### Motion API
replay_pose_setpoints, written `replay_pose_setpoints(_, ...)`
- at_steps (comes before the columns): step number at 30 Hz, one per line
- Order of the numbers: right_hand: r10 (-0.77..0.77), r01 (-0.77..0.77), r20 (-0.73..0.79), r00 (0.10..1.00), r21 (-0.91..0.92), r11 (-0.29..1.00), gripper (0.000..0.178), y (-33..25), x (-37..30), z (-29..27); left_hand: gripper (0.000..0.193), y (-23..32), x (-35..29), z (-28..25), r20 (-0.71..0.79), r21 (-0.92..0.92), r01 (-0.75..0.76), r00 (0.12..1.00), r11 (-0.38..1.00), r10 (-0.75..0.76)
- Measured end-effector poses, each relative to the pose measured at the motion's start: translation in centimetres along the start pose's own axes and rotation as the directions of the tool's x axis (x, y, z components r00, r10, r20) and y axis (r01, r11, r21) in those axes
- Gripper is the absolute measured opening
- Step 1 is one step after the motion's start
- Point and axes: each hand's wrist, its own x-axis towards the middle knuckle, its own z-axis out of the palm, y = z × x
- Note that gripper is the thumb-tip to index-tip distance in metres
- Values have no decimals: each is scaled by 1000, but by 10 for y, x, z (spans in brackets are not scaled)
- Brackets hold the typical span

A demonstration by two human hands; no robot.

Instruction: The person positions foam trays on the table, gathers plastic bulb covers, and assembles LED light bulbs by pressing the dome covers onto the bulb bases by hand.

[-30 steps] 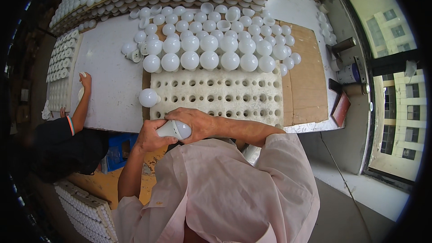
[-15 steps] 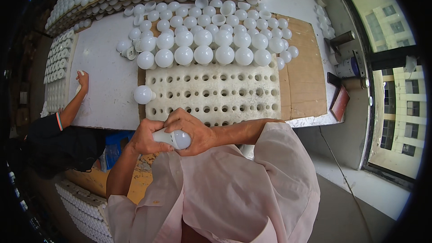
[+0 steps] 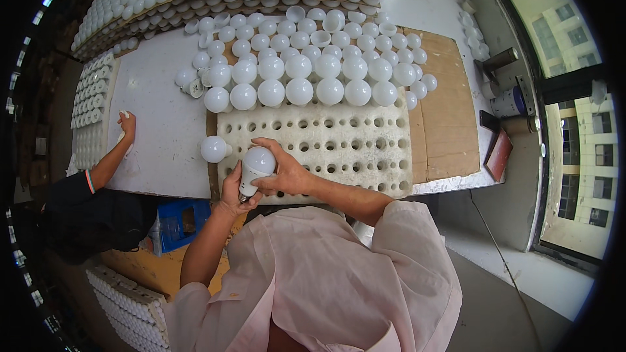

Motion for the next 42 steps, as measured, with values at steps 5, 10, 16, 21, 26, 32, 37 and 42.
replay_pose_setpoints(5,-201,73,-361,911,-338,938,80,19,15,-39,55,-7,-18,-12,-415,336,87,908,938,65)
replay_pose_setpoints(10,-751,303,-168,638,-842,446,80,13,63,-36,31,26,-61,-36,-389,533,-105,851,839,354)
replay_pose_setpoints(16,-415,239,85,906,-912,335,81,28,101,14,24,126,-92,-41,-401,809,-113,613,578,681)
replay_pose_setpoints(21,-469,200,-24,883,-884,423,79,9,91,43,42,236,-59,-98,-146,972,233,477,36,867)
replay_pose_setpoints(26,-619,93,-273,737,-866,492,72,12,80,34,70,333,19,-156,169,695,437,673,-571,721)
replay_pose_setpoints(32,-688,48,-331,646,-882,469,62,-5,39,-24,54,363,57,-199,64,604,489,758,-630,649)
replay_pose_setpoints(37,-731,-182,-655,189,-755,630,42,-12,-46,-162,46,323,57,-158,-69,635,647,591,-421,804)
replay_pose_setpoints(42,-547,-605,-743,385,-651,458,41,-4,-103,-346,48,240,5,-150,-340,928,259,290,269,894)
